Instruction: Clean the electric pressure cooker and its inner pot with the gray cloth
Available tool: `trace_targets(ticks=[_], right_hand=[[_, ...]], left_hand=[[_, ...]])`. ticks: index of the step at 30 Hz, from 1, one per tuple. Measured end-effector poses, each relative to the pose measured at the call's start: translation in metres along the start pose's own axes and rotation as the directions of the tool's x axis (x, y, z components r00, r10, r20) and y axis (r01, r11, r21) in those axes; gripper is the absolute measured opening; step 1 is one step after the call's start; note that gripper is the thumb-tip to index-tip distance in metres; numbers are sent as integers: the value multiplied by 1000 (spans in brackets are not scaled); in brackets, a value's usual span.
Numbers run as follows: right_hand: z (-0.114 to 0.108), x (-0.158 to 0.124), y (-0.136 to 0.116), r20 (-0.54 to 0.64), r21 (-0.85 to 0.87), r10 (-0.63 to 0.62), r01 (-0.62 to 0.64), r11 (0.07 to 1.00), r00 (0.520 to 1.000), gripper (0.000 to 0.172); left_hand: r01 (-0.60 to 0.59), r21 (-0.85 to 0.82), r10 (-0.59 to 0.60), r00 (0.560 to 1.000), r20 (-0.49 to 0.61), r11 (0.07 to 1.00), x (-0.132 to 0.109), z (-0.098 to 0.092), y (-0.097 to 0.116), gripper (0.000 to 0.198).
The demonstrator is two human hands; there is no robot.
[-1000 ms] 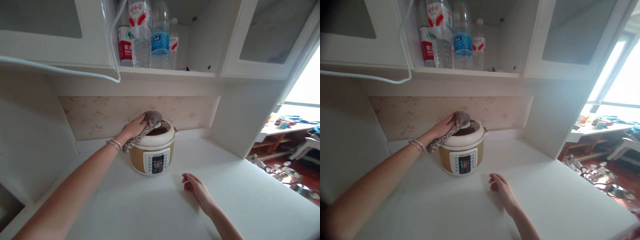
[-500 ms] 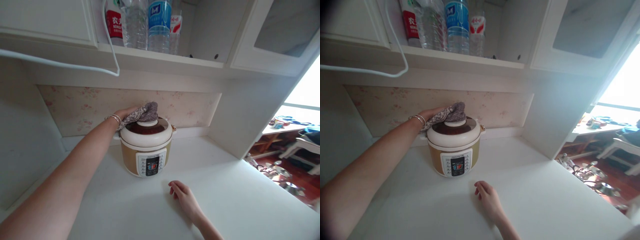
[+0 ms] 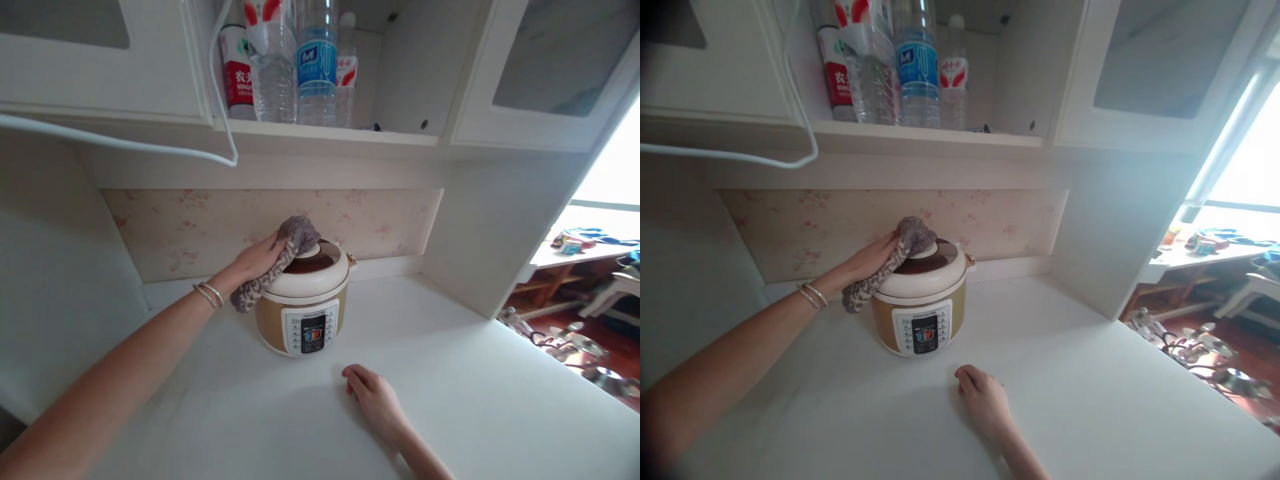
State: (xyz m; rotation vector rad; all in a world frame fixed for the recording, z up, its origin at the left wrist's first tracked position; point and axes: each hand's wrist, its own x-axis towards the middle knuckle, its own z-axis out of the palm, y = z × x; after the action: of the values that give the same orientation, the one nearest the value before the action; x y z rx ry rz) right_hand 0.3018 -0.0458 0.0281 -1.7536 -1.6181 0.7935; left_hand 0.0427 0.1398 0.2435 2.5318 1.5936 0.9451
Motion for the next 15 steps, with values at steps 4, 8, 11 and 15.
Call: trace_targets(ticks=[4, 8, 11, 15], right_hand=[[-1, -2, -4, -14, -46, -4, 3, 999, 1000, 34], [0, -3, -5, -22, -70, -13, 11, 997, 1000, 33], [1, -3, -4, -30, -77, -34, 31, 997, 999, 33], [3, -3, -1, -39, -117, -54, 49, 992, 998, 36]], left_hand=[[-60, 161, 56, 998, 28, 985, -35, -1, 25, 80], [-166, 277, 165, 986, 26, 946, -68, -2, 53, 83], [-293, 316, 305, 952, 9, 903, -88, 2, 74, 84], [-579, 347, 587, 804, 93, 738, -107, 28, 89, 60]])
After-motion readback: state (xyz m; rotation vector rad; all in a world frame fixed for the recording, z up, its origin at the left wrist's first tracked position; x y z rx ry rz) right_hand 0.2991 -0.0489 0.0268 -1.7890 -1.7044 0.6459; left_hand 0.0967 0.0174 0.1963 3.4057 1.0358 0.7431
